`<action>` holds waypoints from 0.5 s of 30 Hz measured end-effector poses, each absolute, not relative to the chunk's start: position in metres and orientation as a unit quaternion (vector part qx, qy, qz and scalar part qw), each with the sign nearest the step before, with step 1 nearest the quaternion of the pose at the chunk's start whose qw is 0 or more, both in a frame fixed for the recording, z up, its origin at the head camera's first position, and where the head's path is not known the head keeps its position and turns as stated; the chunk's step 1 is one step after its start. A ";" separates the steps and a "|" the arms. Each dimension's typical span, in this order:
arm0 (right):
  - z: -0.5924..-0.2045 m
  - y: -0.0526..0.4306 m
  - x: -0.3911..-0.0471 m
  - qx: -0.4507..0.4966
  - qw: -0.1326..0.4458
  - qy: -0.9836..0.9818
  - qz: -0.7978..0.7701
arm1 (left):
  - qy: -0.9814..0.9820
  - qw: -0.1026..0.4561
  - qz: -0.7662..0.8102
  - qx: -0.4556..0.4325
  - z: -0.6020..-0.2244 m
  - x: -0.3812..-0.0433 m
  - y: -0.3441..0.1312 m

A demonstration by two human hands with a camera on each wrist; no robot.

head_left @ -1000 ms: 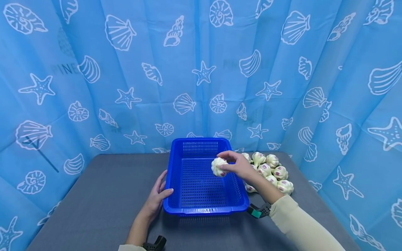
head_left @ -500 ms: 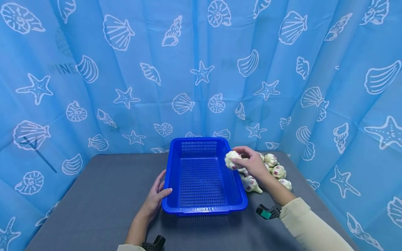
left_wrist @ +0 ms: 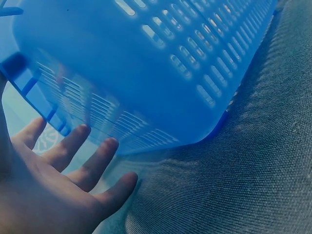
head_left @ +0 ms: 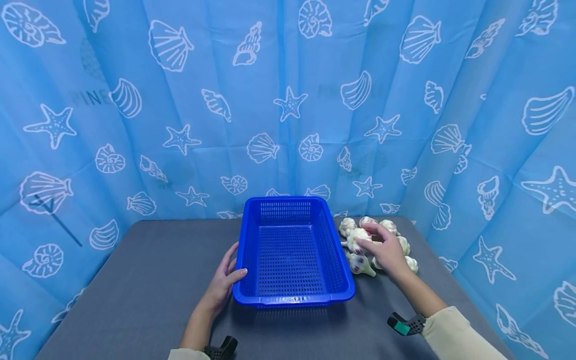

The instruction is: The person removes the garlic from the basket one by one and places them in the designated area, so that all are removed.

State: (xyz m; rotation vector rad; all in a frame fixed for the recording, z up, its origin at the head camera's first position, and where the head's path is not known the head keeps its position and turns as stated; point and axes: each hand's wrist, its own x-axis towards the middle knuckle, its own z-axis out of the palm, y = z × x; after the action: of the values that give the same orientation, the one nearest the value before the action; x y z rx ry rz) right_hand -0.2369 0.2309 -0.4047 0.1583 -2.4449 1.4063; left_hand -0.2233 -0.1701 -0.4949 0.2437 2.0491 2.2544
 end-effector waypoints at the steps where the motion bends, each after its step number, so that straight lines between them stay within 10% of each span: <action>1: -0.407 0.233 -0.234 0.051 0.159 -0.857 0.487 | 0.670 0.043 0.737 0.079 -0.495 -0.223 -0.170; 15: -0.447 0.251 -0.203 -0.010 0.135 -0.881 0.454 | 0.663 0.048 0.743 0.085 -0.496 -0.224 -0.171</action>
State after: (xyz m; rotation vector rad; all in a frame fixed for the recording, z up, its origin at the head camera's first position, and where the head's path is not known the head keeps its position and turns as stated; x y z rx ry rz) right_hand -0.2031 0.2512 -0.4473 -0.0299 -2.5520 1.3160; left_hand -0.2243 -0.1714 -0.4959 0.2595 2.0200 2.2640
